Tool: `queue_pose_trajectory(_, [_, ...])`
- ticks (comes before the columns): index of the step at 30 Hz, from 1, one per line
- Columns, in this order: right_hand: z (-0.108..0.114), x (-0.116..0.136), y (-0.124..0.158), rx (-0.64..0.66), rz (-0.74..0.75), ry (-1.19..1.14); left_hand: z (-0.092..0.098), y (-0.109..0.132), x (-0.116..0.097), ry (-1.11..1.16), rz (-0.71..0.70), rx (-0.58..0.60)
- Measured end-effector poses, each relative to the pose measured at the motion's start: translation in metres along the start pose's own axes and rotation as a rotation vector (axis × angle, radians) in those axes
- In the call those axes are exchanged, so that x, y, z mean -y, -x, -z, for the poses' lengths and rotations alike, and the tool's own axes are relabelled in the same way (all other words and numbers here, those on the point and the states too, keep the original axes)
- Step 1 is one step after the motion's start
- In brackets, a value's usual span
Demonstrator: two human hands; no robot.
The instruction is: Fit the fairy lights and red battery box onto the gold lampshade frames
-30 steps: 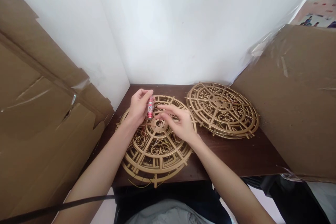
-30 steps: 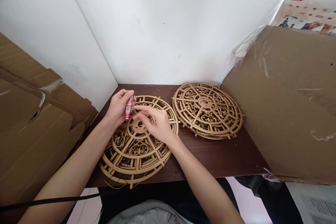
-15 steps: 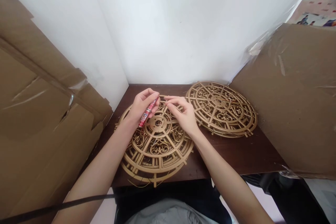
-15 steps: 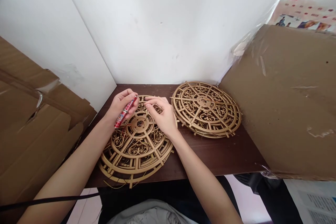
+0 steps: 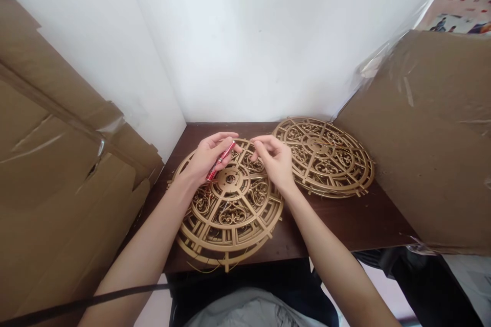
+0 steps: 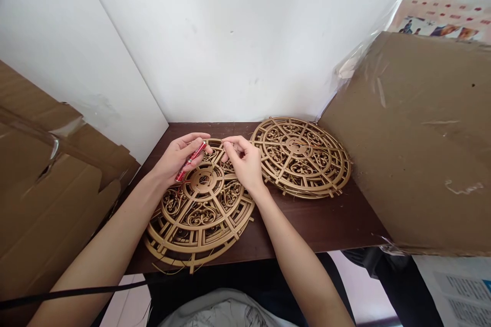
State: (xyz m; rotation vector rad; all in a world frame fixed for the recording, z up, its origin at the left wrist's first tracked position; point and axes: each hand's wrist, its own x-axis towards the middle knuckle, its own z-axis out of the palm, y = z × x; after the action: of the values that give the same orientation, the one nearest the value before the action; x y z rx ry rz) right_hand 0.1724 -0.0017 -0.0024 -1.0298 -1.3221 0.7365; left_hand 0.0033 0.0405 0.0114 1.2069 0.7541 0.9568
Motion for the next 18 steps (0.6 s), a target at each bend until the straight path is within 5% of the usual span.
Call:
queue_pose_trajectory(6, [0.0027,0.0008,-0.0047,-0.004,-0.137,-0.316,0.0007,0.0051,-0.0036,-0.151,0.196,0.228])
queue_pose_trajectory(12, [0.0025,-0.0004,-0.0079,-0.003,-0.218,-0.517,-0.0011,0.0072,-0.0067,-0.199,0.249,0.388])
queue_pose_trajectory(18, [0.0010,-0.0020,-0.0066,-0.046,-0.134,-0.487,0.0014,0.0032,-0.0012,-0.172,0.183,0.288])
